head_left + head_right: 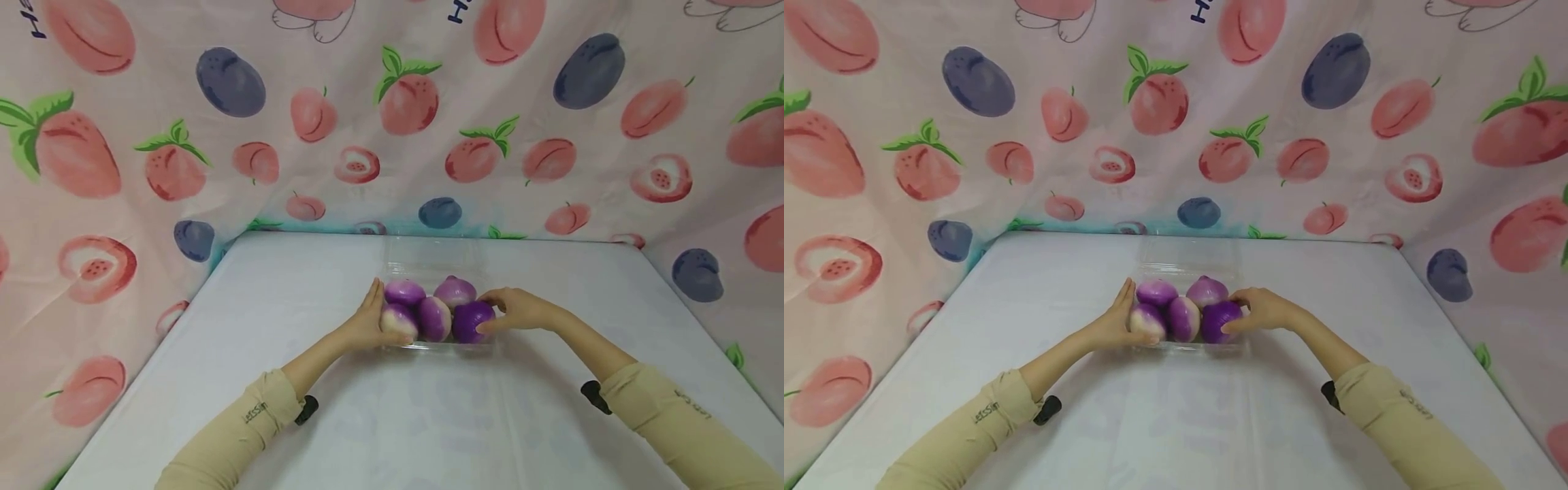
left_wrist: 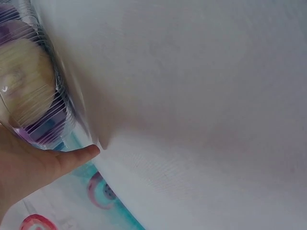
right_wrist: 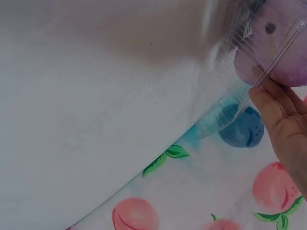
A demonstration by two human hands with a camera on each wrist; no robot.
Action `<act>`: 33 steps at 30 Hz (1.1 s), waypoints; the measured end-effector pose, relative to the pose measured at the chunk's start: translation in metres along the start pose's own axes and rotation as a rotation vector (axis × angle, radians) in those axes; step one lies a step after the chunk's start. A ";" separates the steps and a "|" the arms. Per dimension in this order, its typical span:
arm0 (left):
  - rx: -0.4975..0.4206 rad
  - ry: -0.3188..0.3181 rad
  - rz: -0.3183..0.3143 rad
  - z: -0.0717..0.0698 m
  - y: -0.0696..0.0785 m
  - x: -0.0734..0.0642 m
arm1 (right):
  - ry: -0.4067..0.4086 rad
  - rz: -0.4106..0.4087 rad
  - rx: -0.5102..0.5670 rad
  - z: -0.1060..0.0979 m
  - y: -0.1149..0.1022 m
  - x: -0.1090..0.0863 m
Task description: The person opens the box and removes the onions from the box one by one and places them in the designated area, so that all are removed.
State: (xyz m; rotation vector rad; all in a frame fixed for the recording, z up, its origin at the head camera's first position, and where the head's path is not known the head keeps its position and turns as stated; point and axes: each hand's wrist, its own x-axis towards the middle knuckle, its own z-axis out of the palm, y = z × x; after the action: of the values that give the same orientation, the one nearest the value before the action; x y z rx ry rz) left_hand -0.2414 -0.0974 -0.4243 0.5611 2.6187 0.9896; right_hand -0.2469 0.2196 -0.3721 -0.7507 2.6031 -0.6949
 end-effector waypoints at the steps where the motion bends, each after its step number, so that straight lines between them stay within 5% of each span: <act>1: 0.003 -0.001 -0.004 0.000 0.001 0.000 | -0.014 0.007 0.013 -0.001 0.001 0.001; 20: 0.004 0.023 -0.012 -0.002 0.005 -0.004 | -0.028 -0.039 0.119 -0.008 0.001 0.000; 33: 0.004 0.035 -0.028 0.001 0.002 -0.002 | 0.142 -0.065 0.064 -0.001 -0.003 -0.017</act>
State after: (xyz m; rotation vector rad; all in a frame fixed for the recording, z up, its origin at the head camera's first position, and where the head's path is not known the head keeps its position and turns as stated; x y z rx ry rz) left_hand -0.2386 -0.0960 -0.4231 0.5120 2.6524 0.9941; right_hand -0.2326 0.2280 -0.3665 -0.7966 2.6780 -0.8764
